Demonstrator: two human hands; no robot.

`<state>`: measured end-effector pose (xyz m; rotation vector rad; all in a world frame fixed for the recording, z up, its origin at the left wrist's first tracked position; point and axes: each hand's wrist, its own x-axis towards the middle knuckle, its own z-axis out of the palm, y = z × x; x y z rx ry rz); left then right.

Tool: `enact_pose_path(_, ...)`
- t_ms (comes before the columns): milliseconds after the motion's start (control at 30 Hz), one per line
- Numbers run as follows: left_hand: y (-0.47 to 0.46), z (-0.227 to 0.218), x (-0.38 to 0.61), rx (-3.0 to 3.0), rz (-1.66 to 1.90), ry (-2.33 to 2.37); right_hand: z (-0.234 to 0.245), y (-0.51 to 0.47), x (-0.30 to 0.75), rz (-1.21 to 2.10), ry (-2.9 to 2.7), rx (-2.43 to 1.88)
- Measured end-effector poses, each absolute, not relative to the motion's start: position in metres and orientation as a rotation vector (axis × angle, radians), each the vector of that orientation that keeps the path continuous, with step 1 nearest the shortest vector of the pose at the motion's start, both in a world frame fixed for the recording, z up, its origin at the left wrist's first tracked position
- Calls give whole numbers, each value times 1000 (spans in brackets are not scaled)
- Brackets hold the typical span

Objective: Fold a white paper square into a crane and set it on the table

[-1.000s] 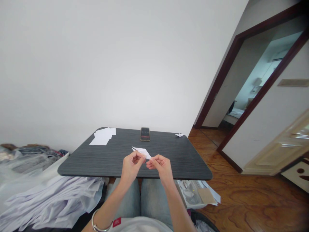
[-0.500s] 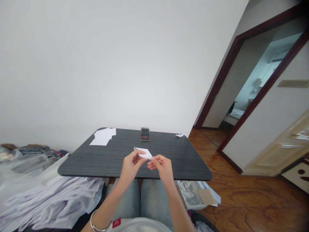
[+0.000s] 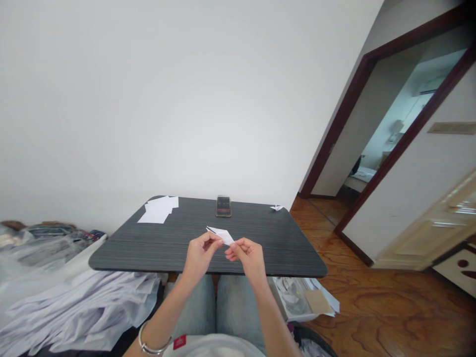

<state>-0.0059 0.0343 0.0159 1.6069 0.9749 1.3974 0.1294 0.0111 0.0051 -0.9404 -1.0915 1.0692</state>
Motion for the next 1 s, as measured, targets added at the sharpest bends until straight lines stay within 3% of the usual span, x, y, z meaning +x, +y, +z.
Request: enact_pose_path(1000, 31, 13, 4, 1510, 1452, 962, 2, 14, 126, 1085, -1094, -948)
